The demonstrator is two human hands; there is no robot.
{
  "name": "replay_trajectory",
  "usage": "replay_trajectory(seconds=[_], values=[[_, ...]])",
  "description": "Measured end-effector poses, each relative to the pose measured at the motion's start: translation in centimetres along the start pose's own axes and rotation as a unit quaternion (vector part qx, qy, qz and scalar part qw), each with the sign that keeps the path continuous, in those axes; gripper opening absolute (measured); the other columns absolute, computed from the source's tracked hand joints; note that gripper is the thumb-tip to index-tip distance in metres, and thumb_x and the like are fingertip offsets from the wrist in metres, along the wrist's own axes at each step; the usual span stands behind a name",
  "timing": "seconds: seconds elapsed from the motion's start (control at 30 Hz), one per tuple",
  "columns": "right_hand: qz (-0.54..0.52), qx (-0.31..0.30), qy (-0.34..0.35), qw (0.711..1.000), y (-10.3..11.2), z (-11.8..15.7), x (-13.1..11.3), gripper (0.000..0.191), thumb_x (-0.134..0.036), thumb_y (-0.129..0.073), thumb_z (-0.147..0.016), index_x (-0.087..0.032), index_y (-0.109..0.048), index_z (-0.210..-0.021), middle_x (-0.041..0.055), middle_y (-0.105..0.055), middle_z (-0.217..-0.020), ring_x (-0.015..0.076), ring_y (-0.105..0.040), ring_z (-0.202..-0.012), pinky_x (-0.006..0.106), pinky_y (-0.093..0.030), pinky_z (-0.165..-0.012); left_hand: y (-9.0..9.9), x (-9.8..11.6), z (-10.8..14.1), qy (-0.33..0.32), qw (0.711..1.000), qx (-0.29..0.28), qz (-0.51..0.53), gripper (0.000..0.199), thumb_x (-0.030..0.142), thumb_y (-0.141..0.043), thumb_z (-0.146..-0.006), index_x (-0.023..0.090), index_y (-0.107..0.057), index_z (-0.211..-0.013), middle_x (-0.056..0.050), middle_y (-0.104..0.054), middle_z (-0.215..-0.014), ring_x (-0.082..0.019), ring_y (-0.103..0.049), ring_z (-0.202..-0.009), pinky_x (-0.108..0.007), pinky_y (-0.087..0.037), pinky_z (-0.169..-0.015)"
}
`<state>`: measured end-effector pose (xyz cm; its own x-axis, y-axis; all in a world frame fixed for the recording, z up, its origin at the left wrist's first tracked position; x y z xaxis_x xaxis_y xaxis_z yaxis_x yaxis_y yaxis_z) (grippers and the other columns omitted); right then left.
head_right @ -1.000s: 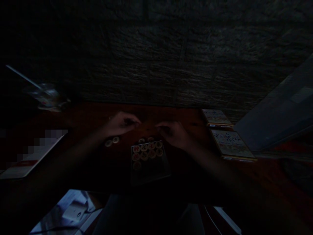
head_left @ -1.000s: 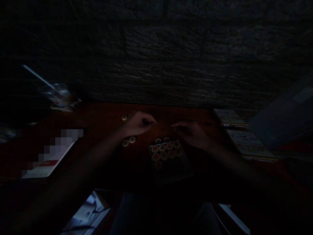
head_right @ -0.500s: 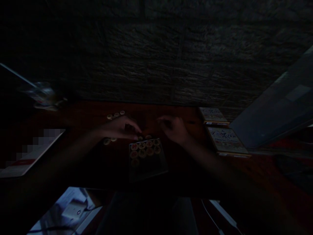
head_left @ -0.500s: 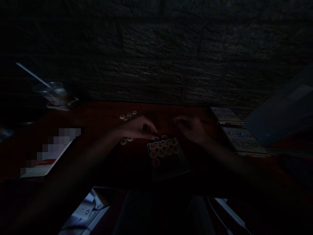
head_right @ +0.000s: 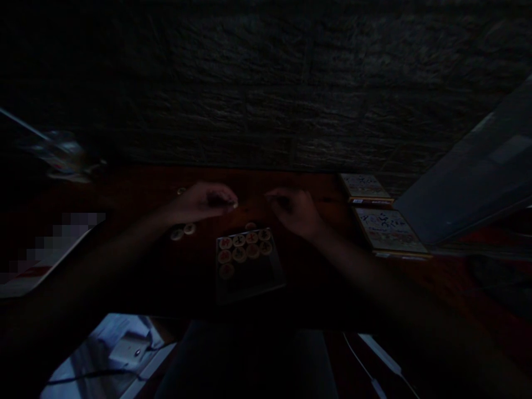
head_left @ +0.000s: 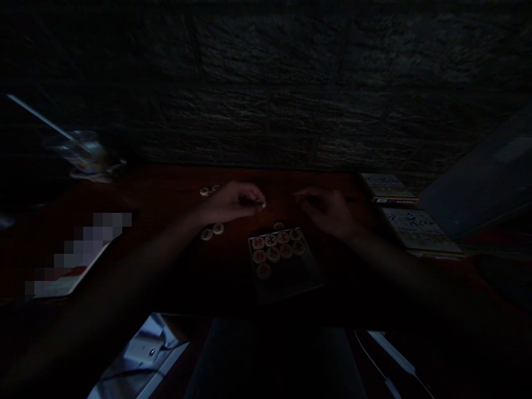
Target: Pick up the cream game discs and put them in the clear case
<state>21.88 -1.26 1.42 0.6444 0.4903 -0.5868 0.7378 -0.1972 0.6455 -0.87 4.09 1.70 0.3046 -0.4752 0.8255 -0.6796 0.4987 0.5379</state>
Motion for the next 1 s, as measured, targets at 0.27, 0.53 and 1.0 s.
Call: replay_trajectory(seconds=[0.27,0.53,1.0], values=[[0.002,0.009,0.003,1.0,0.2,0.0,0.1,0.024,-0.028,-0.062,-0.098,-0.019,-0.082,-0.109,0.0079,-0.084,-0.111,0.0264,-0.08,-0.101,0.038,-0.063,-0.089,6.1,0.4,0.5,0.019,0.886,0.253,0.387,0.026,0.012,-0.073,-0.082,0.02,-0.072,-0.106,0.001,-0.073,-0.087,-0.008,-0.069,-0.073,-0.018,-0.057,-0.071],[0.009,-0.002,0.006,1.0,-0.2,0.1,0.3,0.023,-0.027,-0.063,-0.097,-0.022,-0.082,-0.108,0.0071,-0.084,-0.112,0.0272,-0.081,-0.1,0.041,-0.063,-0.091,7.0,0.1,0.8,0.049,0.895,0.256,0.362,0.026,0.017,-0.068,-0.086,0.02,-0.074,-0.111,0.0,-0.072,-0.088,-0.009,-0.067,-0.069,-0.02,-0.056,-0.066],[-0.003,-0.031,0.016,0.999,-0.6,0.2,-0.4,0.024,-0.023,-0.061,-0.096,-0.023,-0.082,-0.107,0.0049,-0.084,-0.11,0.0236,-0.08,-0.099,0.036,-0.063,-0.089,-2.0,-0.9,-0.6,0.042,0.996,-0.011,0.083,0.02,0.028,-0.086,-0.077,0.017,-0.08,-0.092,-0.007,-0.083,-0.092,-0.017,-0.076,-0.081,-0.028,-0.058,-0.075]])
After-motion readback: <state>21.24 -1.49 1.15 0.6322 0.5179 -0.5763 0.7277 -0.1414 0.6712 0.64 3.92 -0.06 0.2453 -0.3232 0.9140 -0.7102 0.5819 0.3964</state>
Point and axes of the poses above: each hand's wrist, its own z-axis away from the middle knuckle, its own y-axis out of the back of the hand, x = y × z, the point moved 6 cm from there along -z, towards the middle knuckle
